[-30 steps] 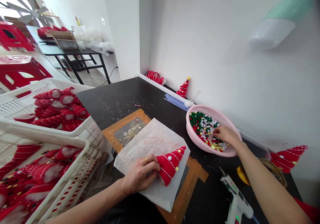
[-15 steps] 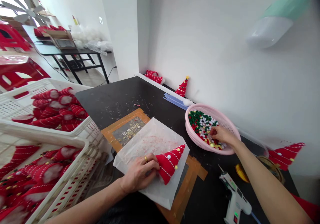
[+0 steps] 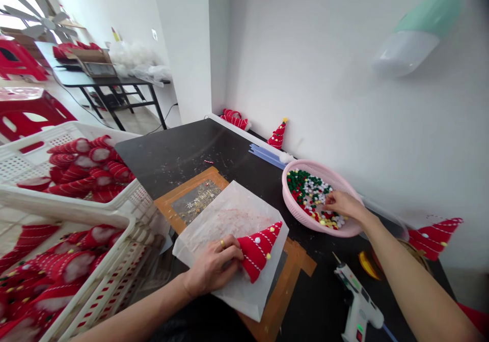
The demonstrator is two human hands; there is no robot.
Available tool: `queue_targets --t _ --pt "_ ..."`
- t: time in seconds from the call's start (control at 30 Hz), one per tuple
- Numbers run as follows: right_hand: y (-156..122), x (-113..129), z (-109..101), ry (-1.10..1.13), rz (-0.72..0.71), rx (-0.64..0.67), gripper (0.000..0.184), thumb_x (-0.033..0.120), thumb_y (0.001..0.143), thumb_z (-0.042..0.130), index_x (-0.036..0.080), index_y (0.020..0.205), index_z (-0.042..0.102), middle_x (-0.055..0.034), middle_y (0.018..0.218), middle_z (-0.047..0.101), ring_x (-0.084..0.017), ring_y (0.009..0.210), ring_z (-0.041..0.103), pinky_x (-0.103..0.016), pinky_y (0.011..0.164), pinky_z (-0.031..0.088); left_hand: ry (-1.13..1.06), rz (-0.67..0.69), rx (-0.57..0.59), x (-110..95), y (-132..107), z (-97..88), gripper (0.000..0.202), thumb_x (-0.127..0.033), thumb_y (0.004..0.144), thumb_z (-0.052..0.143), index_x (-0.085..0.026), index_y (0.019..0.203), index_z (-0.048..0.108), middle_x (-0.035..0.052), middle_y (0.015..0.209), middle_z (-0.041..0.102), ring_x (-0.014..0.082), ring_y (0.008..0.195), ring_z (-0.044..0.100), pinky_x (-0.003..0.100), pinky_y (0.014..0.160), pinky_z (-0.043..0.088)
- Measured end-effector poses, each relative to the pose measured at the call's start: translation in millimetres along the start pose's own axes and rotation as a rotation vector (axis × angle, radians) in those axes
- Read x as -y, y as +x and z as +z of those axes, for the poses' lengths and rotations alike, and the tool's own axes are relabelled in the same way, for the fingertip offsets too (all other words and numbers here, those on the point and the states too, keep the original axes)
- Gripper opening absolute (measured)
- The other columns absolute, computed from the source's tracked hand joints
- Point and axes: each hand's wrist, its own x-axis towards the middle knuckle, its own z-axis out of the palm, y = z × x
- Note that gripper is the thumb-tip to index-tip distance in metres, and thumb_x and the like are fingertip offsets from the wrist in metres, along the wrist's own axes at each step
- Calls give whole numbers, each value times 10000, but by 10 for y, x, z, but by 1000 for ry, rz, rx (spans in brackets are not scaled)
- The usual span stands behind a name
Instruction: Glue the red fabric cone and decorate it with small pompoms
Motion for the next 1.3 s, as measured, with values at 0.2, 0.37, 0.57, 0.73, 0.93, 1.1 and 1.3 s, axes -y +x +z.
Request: queue_targets --t 0.2,0.37,0.57,0.73,0.93,1.1,1.3 --pt "151 164 48 -92 -21 32 91 205 926 662 165 936 744 -75 925 763 -207 837 686 -308 748 482 10 -9 -4 -1 3 3 174 -81 892 515 -220 927 615 40 928 678 142 787 656 232 694 503" --pt "314 344 151 -157 22 129 204 352 996 658 164 1063 698 -50 1060 722 -192 905 698 -387 831 587 3 4 -11 18 -7 14 190 -69 884 513 -225 949 600 32 925 673 141 776 645 235 685 486" --pt "327 402 162 -177 102 161 259 348 995 664 165 1178 671 -75 1165 698 -216 973 700 -399 836 605 2 0 0 25 -13 13 185 -73 897 513 -226 959 596 35 938 672 146 788 646 241 691 486" --pt "261 409 150 -141 111 119 251 348 990 671 166 1163 677 -72 1159 700 -216 973 699 -397 838 602 -3 4 5 20 -8 11 186 -73 894 514 -224 958 601 38 945 673 149 801 649 243 702 494" --pt "59 554 -58 26 34 -84 64 186 912 685 149 866 711 -58 887 746 -206 811 706 -334 771 562 1 8 0 24 -18 14 177 -74 896 518 -221 956 598 37 945 669 147 800 645 241 703 490" --pt "-550 1068 -73 233 -148 -255 115 272 894 624 209 959 695 -37 974 764 -210 837 719 -310 775 555 -10 3 -1 32 -16 20 182 -71 899 514 -223 957 596 32 944 667 143 800 639 238 708 480" --pt "-1181 1649 337 582 -463 -133 80 179 899 604 226 918 665 -2 874 715 -166 753 661 -279 693 521 -11 1 21 36 -32 20 155 -93 920 522 -225 962 592 35 952 665 147 809 634 242 709 470"
